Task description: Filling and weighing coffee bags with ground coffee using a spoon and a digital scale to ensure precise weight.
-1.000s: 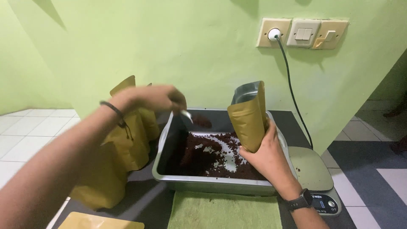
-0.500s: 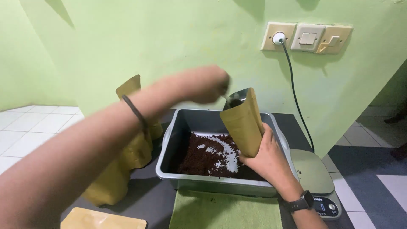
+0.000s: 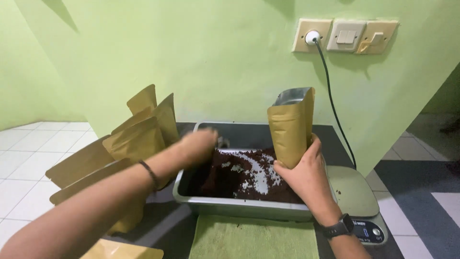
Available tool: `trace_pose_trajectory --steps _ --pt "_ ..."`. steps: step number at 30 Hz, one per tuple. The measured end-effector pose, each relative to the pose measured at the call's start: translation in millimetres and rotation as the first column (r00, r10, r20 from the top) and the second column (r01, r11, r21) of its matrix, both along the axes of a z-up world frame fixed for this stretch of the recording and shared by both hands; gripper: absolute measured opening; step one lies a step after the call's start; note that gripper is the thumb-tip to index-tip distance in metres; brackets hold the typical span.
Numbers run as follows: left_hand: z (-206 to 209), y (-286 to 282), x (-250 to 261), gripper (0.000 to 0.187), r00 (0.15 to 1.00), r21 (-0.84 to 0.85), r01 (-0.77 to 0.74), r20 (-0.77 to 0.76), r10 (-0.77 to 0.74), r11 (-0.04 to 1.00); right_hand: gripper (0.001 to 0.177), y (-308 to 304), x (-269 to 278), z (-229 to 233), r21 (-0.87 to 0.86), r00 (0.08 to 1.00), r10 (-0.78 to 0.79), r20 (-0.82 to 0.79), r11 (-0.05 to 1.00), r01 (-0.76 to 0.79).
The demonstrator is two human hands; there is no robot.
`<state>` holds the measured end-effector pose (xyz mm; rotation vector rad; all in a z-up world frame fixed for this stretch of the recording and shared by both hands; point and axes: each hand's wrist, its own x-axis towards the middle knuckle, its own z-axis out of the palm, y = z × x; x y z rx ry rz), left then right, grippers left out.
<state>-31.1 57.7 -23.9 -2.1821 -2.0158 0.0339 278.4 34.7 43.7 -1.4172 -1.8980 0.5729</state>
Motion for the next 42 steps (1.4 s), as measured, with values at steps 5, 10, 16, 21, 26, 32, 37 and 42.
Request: trace_pose_trajectory --steps 5,10,16,21,26,32,37,42 --pt "-35.3 34.1 -8.8 0.042 0.939 -0.236 0.130 -0.284 -0.196 0.963 0.112 6.7 0.9 -7.0 -0.016 1.000 -0.008 0.019 1.000 0.008" --pt "25.5 -25.6 26.3 0.048 0.974 -0.460 0.106 -0.129 -0.184 0.881 0.113 9.1 -1.4 -4.4 -0.013 1.000 -0.008 -0.003 1.000 0.008" --pt "62.9 -61.5 59.5 0.039 0.932 -0.622 0.271 0.360 -0.038 0.735 0.113 7.8 -1.2 -6.3 0.007 1.000 0.005 0.017 1.000 -0.006" --pt "106.0 -45.8 47.2 0.041 0.856 -0.537 0.271 0.514 0.055 0.799 0.113 3.4 -3.3 0.1 -0.009 0.999 0.038 0.031 0.999 -0.038" --pt "177.0 -52.9 37.1 0.045 0.891 -0.474 0.084 0.429 0.146 0.876 0.112 -2.2 -5.2 4.2 0.001 0.995 0.088 0.045 0.996 -0.088" --pt "238.0 -42.3 31.4 0.046 0.930 -0.346 -0.058 0.322 0.177 0.936 0.111 11.6 -0.3 -13.2 -0.030 0.986 0.132 0.103 0.991 -0.129" --pt "263.1 -35.2 54.7 0.042 0.965 -0.216 -0.073 0.232 0.124 0.974 0.114 9.2 1.7 -11.6 -0.051 0.976 0.166 0.140 0.986 -0.161" --pt "201.2 -9.6 87.9 0.028 0.969 -0.039 0.246 0.033 -0.245 0.968 0.119 10.7 0.2 -10.0 -0.102 0.977 0.173 0.122 0.982 -0.161"
